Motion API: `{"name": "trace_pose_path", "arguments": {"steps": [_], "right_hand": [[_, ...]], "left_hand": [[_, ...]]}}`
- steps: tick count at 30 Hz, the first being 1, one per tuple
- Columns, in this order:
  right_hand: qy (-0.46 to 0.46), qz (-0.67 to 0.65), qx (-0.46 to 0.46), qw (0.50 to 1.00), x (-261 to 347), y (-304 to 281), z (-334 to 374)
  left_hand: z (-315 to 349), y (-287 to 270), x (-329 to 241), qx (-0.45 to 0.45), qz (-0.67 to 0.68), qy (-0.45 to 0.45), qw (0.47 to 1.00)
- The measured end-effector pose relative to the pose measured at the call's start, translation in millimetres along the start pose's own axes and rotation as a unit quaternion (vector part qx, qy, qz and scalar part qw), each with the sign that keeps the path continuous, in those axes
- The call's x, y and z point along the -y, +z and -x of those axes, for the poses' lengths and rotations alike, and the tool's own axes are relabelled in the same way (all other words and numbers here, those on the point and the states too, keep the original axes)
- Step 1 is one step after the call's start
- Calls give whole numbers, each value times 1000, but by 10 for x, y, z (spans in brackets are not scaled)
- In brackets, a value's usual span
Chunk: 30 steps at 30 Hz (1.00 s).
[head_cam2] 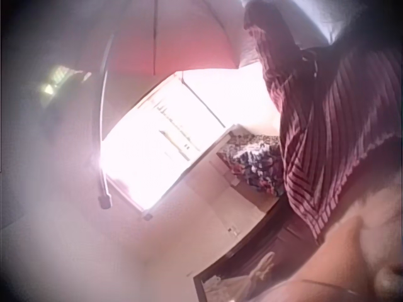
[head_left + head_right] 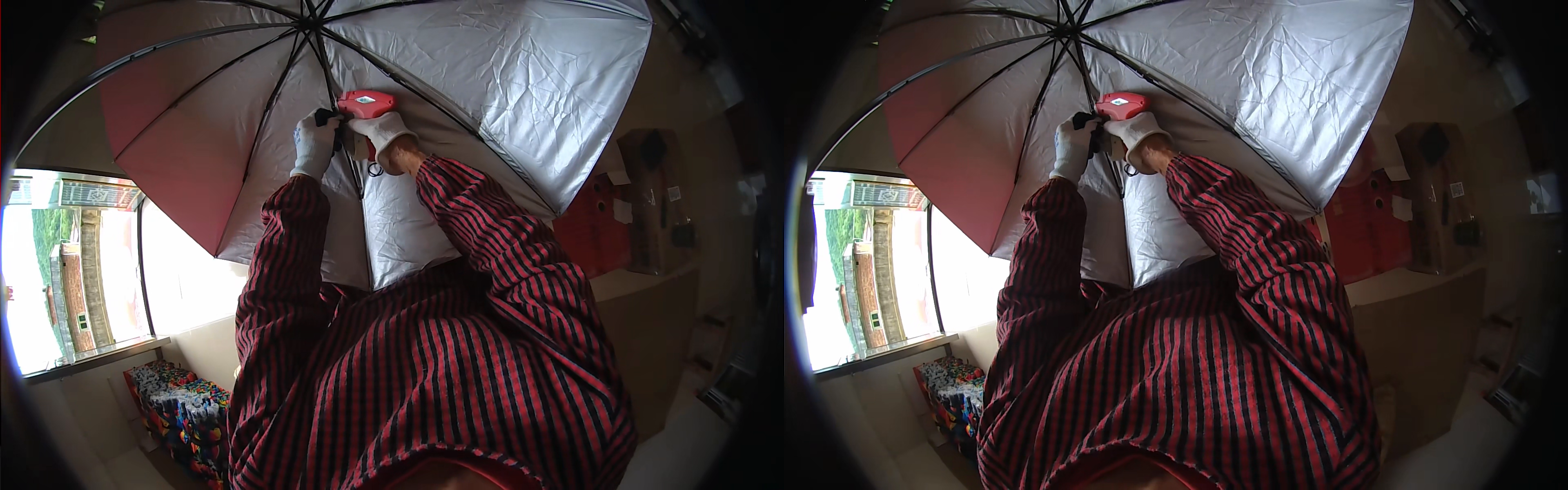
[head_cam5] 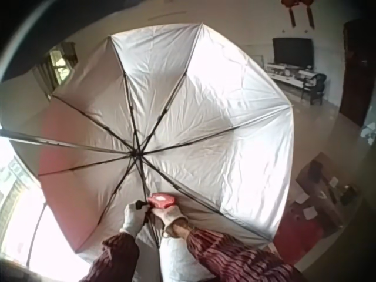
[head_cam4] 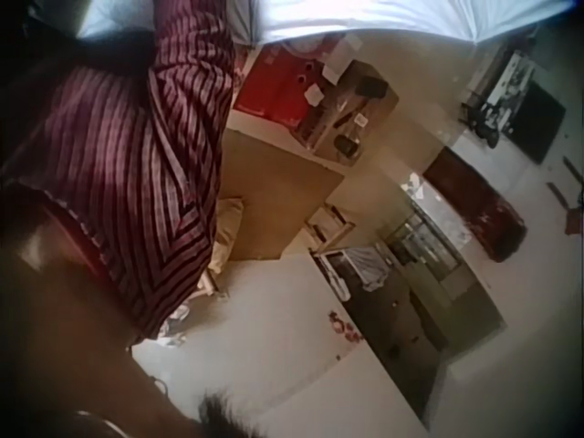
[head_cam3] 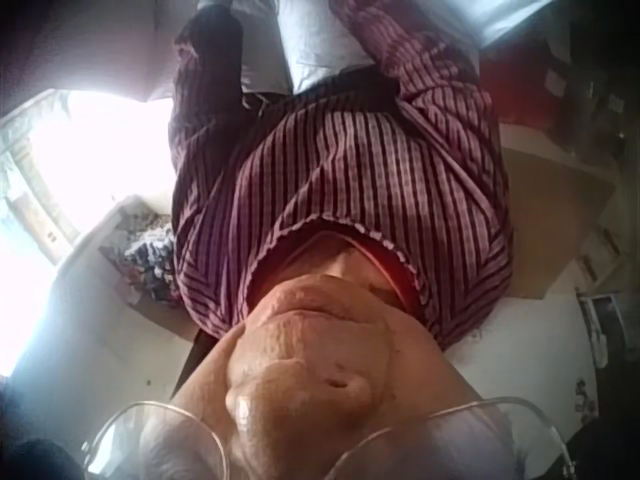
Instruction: The person puts on gloves, picks up an umbrella from a pile, and opens it to apply glue to the ribs with a glue gun. They then close the umbrella, set it aside, and repeat the process with a second umbrella.
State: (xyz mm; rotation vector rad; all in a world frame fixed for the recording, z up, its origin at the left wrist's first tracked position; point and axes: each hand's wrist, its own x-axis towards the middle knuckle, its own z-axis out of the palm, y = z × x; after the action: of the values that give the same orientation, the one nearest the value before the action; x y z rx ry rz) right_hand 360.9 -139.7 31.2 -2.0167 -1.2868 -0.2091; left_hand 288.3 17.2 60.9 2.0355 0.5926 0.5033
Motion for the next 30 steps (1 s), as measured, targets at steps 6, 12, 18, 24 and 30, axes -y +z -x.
{"name": "trace_pose_path", "arguments": {"steps": [6, 12, 18, 24, 30], "right_hand": [[347, -674, -4, 652, 116, -80, -57], [357, -681, 41, 638, 10, -102, -134], [392, -675, 112, 616, 26, -237, -278], [450, -645, 138, 603, 157, -397, -492], [390, -656, 155, 627, -19, -231, -365]], "left_hand": [[-1, -33, -29, 23, 61, -21, 998], [-60, -39, 100, 24, 72, 1, 997], [-93, -42, 163, 20, 43, 1, 999], [-6, -31, -33, 30, -21, 14, 999], [-20, -24, 172, 24, -6, 9, 1000]]}}
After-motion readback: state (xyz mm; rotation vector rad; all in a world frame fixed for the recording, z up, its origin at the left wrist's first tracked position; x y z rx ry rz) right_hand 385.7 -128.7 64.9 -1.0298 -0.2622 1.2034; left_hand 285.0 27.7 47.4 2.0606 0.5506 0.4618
